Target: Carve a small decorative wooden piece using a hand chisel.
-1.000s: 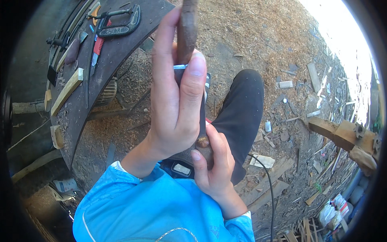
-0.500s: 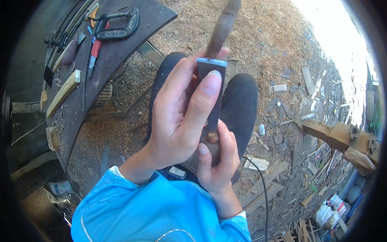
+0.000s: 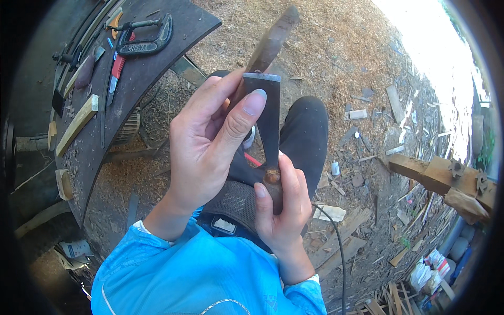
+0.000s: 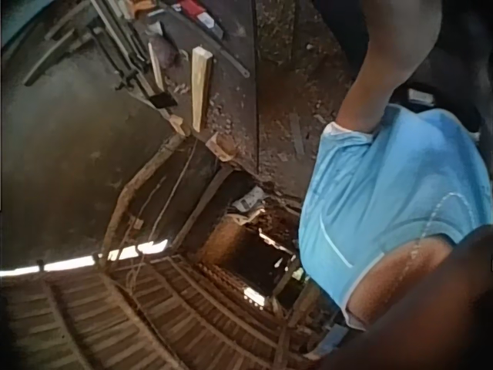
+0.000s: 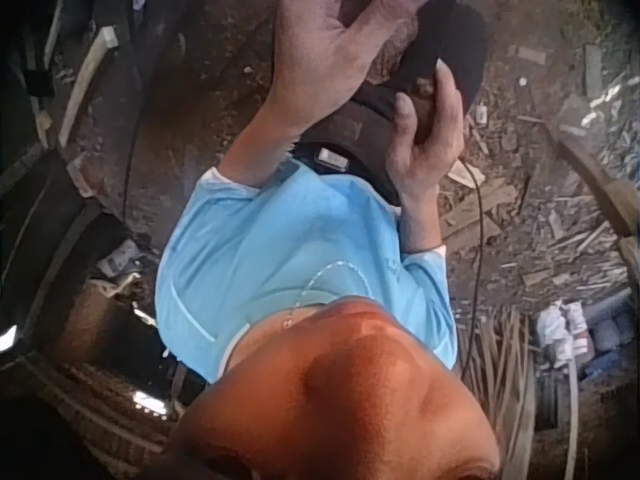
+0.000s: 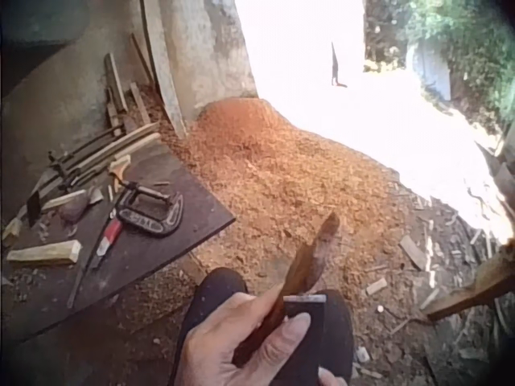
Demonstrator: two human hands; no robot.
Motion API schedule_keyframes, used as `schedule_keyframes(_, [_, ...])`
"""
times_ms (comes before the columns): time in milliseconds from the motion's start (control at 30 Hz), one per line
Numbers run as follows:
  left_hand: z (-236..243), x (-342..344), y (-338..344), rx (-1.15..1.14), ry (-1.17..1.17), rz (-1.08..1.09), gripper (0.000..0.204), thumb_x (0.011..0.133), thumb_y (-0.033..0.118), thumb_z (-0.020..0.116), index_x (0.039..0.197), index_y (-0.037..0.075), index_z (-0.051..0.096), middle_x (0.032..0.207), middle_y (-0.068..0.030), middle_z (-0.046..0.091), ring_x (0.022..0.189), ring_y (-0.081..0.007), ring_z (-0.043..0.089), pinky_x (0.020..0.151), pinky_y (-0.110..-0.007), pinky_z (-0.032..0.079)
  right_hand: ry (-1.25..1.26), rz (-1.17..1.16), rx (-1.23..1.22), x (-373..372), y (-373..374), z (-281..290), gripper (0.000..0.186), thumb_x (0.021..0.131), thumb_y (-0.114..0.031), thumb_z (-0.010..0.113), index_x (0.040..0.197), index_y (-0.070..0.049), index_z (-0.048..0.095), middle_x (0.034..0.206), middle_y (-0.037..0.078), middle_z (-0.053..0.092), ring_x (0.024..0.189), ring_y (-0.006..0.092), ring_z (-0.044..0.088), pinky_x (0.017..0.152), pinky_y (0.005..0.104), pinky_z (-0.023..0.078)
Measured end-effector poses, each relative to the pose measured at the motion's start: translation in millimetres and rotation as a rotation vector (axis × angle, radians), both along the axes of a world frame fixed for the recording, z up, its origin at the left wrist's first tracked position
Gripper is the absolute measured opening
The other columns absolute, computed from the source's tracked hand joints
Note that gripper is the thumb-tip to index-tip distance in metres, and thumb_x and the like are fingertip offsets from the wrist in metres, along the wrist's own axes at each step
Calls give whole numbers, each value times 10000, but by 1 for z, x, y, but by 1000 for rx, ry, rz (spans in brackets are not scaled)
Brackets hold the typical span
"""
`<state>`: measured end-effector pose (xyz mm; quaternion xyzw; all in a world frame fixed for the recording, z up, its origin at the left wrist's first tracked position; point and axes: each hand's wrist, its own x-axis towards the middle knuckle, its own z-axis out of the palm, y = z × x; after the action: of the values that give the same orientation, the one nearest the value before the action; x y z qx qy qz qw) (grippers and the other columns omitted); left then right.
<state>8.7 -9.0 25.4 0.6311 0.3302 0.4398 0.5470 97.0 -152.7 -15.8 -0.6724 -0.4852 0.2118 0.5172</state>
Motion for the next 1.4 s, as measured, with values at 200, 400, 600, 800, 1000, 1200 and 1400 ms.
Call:
schedule_keyframes(200, [-7,6,0,27,-92,-7,297,1026,119,646,1283,-30,645,964,24,546,751,-3,495,617,-173,396,61,25,-32,-4,1,4,528,952,-114,692,1404,79,498,1055,191,655,869,253,654,766,344,529])
schedule_keyframes(400, [-3,6,1,110,44,88,183,1012,133,670,1085,-32,701,850,13,566,736,-15,509,576,-209,387,195,-61,-59,-17,1,-1,516,955,-119,692,1395,79,511,1037,179,653,861,240,647,765,331,522])
schedule_keyframes(600, [5,-1,6,197,214,103,210,934,202,759,1007,6,735,688,-62,612,527,-118,550,470,-292,411,-86,-16,12,-4,5,-6,496,944,-96,692,1378,79,526,1128,220,681,871,278,687,744,359,552])
schedule_keyframes(800, [8,-8,7,195,315,105,211,902,177,806,939,-22,744,702,-14,635,613,-32,554,493,-220,392,-239,-17,38,-7,6,-7,527,924,-85,706,1386,76,510,1189,242,684,894,324,709,739,381,578])
schedule_keyframes(1000, [9,-20,16,417,466,133,326,771,273,903,810,2,726,640,-20,617,529,-54,547,443,-234,372,-111,-50,-12,-4,-5,-16,560,916,-93,729,1402,51,490,1285,229,634,1001,267,685,814,352,551])
schedule_keyframes(1200, [18,-44,41,954,741,-34,538,583,588,901,673,110,670,552,2,483,483,-159,520,470,-307,372,293,-204,93,27,11,13,701,822,-114,847,1361,-41,405,1207,83,542,890,135,553,791,266,463])
schedule_keyframes(1400, [16,-42,50,1164,677,-176,604,572,682,811,699,115,642,624,42,498,579,-150,529,572,-318,399,585,65,-73,33,38,49,497,832,-76,818,1192,-72,476,1131,139,679,674,29,547,603,178,427])
